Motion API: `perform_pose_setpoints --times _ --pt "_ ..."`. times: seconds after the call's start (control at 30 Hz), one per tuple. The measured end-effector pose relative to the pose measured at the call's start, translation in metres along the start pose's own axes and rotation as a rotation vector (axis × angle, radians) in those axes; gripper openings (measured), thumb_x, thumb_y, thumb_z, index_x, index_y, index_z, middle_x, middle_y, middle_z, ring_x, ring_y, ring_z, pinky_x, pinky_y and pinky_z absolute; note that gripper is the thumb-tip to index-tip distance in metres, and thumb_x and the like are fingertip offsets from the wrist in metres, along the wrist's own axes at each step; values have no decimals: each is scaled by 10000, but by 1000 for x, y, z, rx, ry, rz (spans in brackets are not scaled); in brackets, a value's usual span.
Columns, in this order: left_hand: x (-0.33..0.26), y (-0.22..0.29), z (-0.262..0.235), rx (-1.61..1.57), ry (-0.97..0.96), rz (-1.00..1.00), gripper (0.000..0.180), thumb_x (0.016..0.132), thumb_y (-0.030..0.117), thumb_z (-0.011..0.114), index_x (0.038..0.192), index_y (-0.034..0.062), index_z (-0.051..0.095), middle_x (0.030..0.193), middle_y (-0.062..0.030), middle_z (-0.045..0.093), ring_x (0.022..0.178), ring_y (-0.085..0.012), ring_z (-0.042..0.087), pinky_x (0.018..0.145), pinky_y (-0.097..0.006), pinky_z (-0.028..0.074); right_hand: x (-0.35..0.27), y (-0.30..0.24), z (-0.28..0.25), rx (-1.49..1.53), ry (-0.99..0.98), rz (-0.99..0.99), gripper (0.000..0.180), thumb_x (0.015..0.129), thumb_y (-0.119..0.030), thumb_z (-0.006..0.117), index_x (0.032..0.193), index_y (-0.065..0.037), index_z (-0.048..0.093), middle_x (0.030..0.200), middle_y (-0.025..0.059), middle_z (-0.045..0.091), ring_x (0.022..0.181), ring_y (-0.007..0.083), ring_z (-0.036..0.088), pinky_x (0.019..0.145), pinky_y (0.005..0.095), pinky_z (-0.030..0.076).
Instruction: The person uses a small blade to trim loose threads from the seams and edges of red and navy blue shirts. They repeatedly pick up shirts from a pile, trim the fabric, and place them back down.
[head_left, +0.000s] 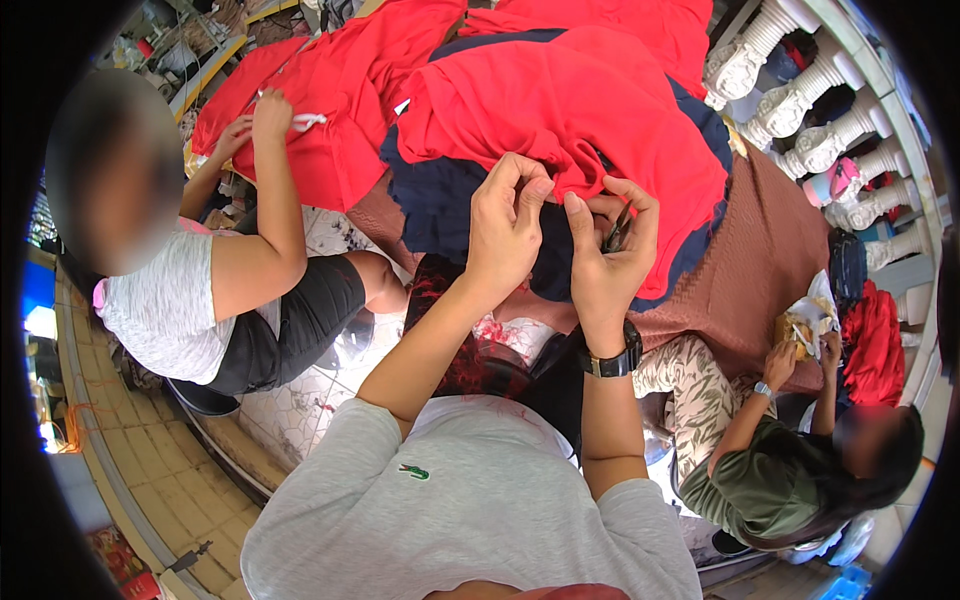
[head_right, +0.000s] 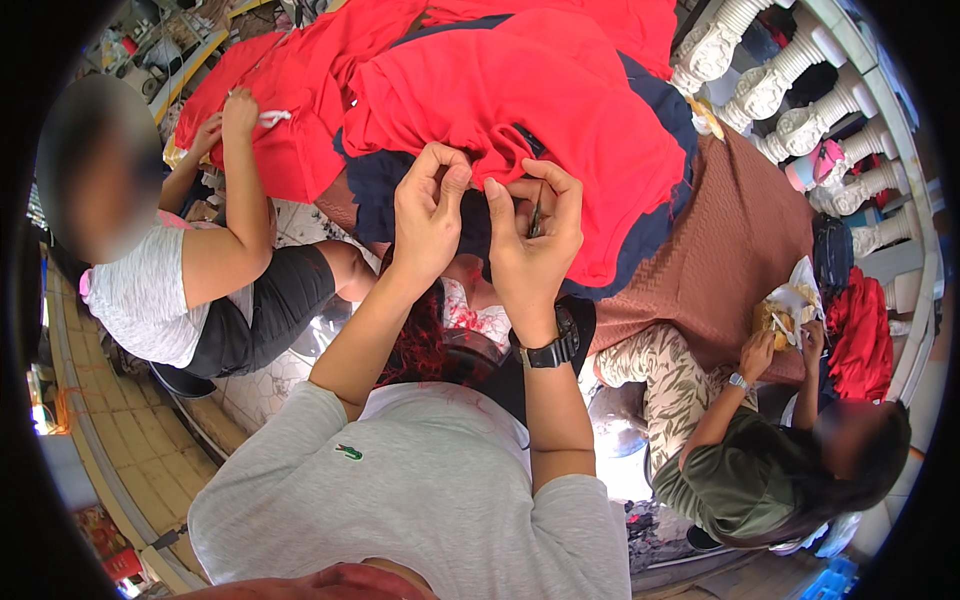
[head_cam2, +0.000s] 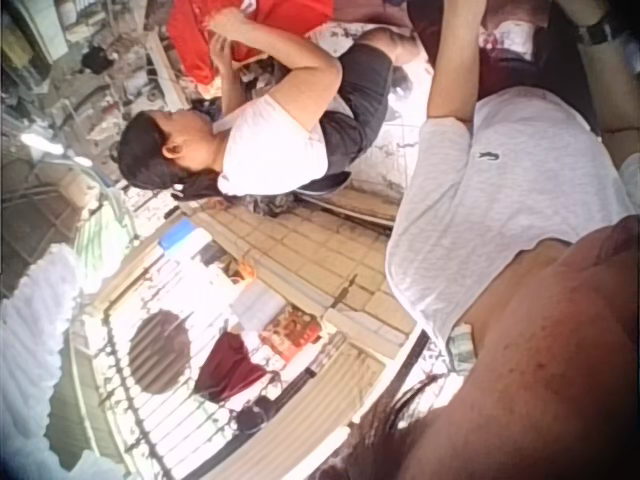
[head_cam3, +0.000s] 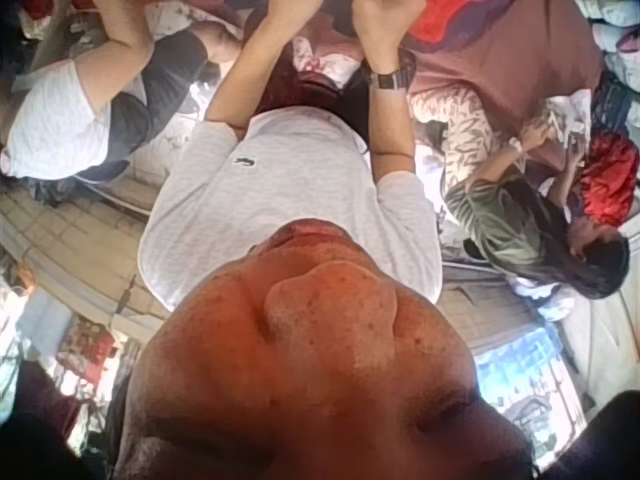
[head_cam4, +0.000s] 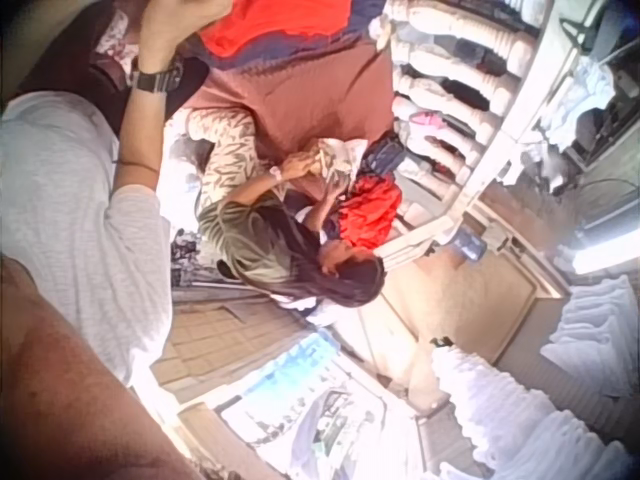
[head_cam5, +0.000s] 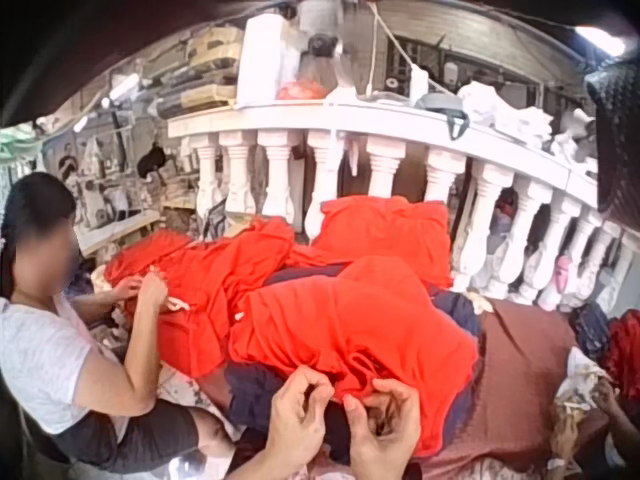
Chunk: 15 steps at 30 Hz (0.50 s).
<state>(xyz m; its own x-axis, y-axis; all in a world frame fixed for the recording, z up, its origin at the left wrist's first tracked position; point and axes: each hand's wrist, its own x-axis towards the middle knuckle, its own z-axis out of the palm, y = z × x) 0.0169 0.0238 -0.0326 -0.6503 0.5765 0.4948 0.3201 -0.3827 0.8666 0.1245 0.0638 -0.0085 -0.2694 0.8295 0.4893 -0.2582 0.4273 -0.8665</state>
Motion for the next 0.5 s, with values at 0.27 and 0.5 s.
perform_pose_setpoints --times 0.27,0.5 --pt "-6 9 0 -347 -85 -79 172 1054 179 546 1015 11 537 926 -33 571 865 -97 567 818 -273 515 4 0 -7 147 6 101 335 898 30 722 1174 -27 541 830 -6 638 624 -17 410 541 164 295" --pt "-4 -1 -5 -82 -133 -1 122 1024 108 578 1023 -14 577 985 -65 601 904 -115 619 843 -281 552 3 1 -9 148 16 129 326 890 22 731 1158 -25 550 839 8 658 606 -17 424 523 165 299"
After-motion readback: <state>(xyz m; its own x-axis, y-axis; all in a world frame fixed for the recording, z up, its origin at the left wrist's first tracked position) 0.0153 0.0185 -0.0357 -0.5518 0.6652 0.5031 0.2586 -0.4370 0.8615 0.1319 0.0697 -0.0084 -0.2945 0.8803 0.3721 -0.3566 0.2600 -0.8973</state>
